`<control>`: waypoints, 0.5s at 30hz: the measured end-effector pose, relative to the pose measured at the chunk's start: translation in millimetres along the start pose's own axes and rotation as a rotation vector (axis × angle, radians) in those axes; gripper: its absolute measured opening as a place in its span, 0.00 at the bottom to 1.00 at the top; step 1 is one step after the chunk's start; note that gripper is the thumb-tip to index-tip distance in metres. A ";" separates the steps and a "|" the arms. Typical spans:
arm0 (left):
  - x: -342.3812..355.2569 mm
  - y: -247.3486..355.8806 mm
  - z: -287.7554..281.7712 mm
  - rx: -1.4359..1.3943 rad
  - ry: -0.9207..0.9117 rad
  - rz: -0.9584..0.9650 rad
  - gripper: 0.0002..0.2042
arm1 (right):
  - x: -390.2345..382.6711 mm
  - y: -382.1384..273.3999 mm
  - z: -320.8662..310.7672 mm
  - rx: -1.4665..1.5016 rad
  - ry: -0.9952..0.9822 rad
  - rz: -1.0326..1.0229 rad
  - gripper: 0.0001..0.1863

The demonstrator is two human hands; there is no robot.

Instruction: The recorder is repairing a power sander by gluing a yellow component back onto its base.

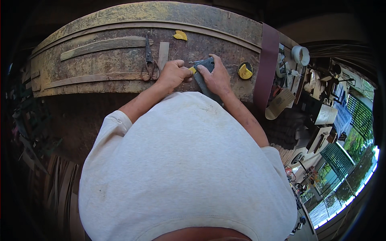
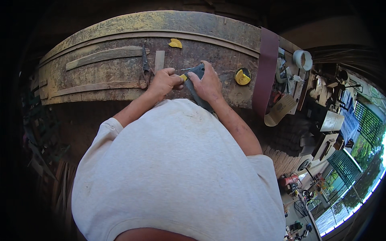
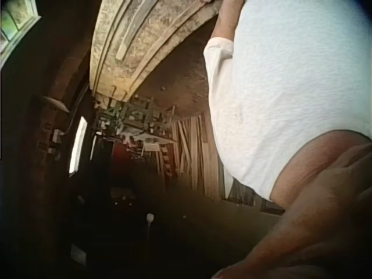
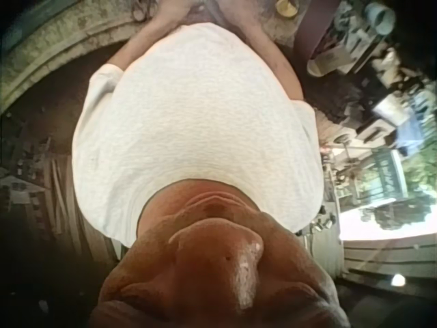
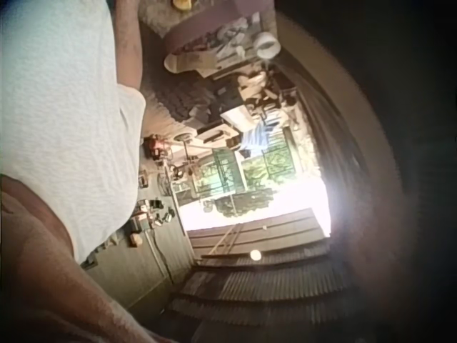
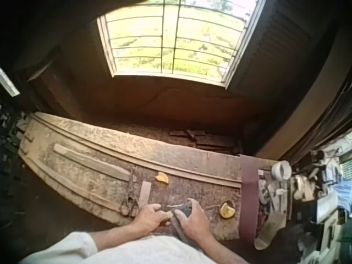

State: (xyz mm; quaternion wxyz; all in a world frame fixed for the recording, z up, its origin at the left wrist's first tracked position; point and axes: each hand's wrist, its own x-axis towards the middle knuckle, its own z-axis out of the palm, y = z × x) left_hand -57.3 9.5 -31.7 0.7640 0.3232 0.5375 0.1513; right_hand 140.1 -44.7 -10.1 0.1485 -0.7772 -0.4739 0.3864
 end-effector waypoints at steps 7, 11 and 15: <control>25.0 23.0 -19.2 0.226 -0.204 -0.125 0.08 | -0.6 -1.1 1.2 -0.017 0.008 -0.009 0.42; 25.6 27.7 -16.3 0.295 -0.220 -0.149 0.07 | -1.6 -6.2 -3.9 -0.022 -0.020 0.024 0.45; 18.6 26.2 -9.4 0.123 -0.124 -0.196 0.07 | -1.7 -4.9 -5.4 -0.026 -0.003 0.005 0.48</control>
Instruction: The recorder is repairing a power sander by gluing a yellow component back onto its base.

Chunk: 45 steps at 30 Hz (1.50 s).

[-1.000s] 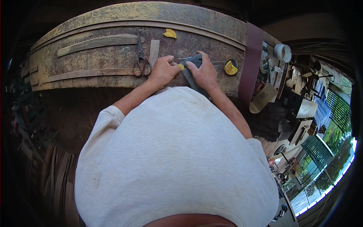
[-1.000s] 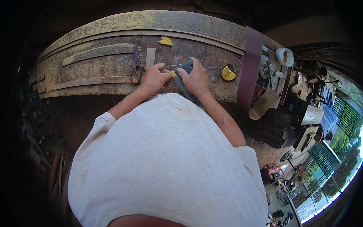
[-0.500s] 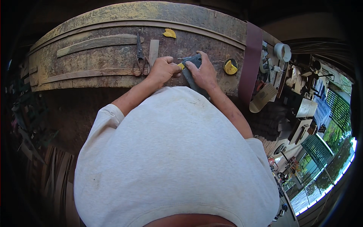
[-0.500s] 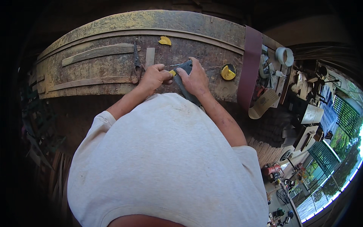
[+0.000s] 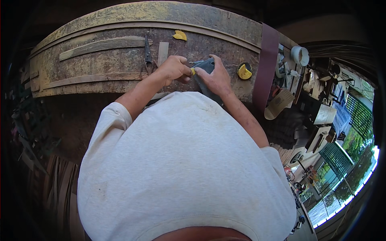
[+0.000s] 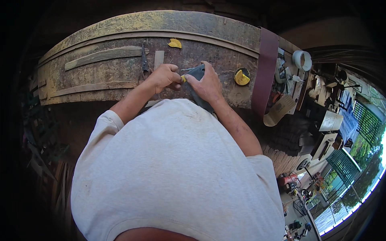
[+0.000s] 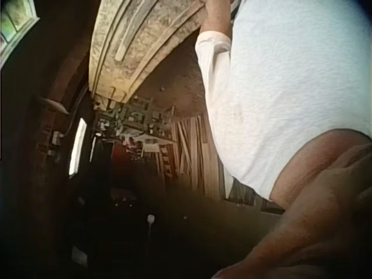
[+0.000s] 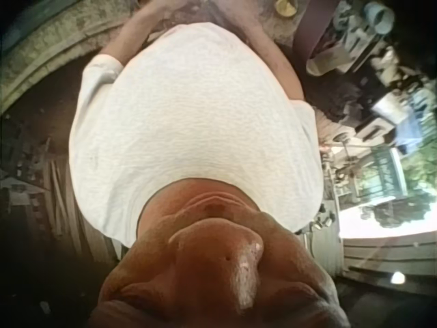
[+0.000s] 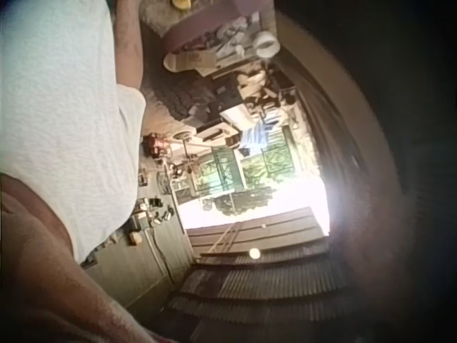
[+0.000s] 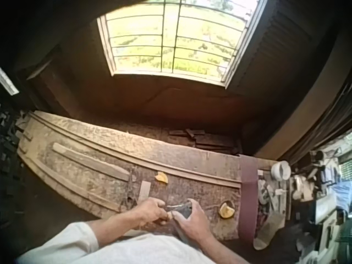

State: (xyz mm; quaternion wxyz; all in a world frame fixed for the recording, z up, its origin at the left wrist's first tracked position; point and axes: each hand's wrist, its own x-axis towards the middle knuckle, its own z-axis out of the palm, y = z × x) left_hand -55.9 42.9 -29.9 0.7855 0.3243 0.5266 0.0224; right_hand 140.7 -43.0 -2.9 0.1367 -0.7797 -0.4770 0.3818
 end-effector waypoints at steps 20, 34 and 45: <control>-3.5 -27.6 8.5 -0.021 0.077 0.261 0.10 | 9.5 9.1 -6.8 0.032 -0.063 0.043 0.49; -1.4 -28.4 -0.9 0.012 0.058 0.256 0.12 | 22.2 0.0 -9.4 0.072 -0.173 0.170 0.52; -3.3 -21.0 -5.3 0.152 0.032 0.234 0.17 | 28.8 1.7 -6.0 0.084 -0.151 0.138 0.38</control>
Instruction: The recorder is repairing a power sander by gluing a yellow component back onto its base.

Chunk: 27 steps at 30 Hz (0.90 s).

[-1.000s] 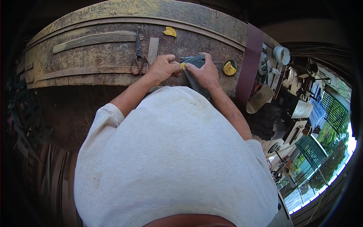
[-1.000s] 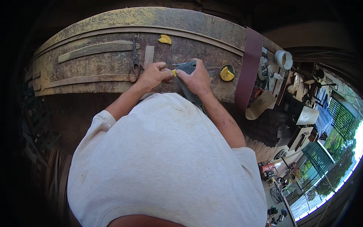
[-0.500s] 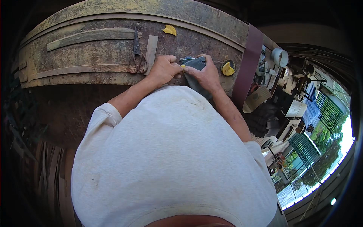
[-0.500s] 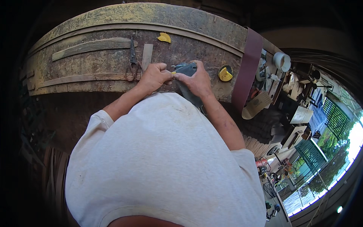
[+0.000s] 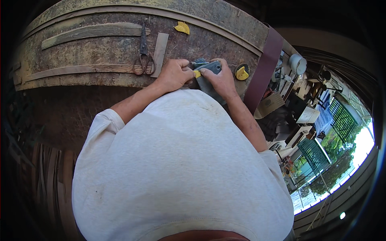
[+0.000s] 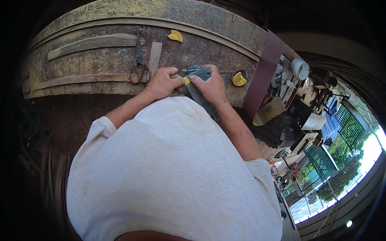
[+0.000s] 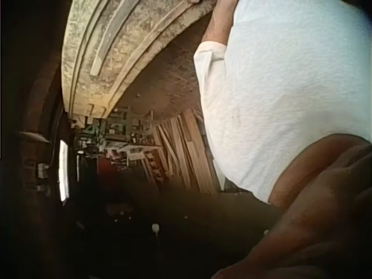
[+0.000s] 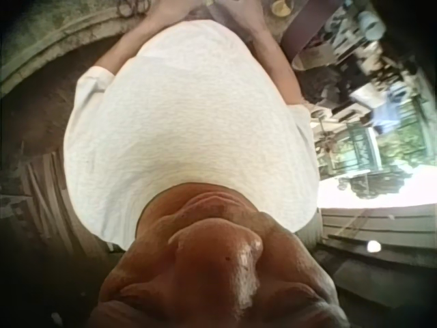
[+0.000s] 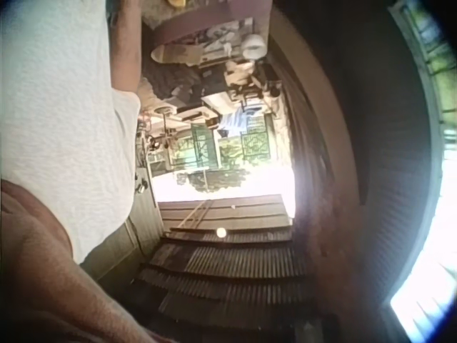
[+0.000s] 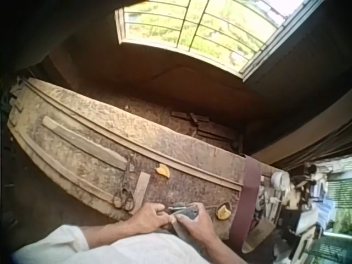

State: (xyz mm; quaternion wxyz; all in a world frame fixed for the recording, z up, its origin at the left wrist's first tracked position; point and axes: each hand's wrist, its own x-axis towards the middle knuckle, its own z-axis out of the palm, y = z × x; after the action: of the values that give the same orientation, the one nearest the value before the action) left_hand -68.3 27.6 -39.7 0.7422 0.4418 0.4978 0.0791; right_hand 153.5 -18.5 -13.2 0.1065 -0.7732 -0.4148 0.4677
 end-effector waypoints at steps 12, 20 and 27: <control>5.0 -7.9 -3.4 -0.015 0.049 0.010 0.13 | -9.2 -8.9 16.2 -0.097 0.153 -0.033 0.37; 4.3 0.5 2.0 0.085 0.037 0.045 0.15 | 3.9 -10.7 -11.8 -0.106 -0.021 -0.084 0.38; 5.8 -4.0 1.4 0.128 0.072 0.071 0.15 | 1.1 -34.6 -3.5 -0.247 0.028 0.029 0.34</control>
State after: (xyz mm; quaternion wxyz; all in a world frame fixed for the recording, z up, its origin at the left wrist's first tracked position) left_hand -65.6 27.7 -46.3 0.6907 0.5026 0.5123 0.0890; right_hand 137.8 5.0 7.1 0.0093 -0.7928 -0.4564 0.4038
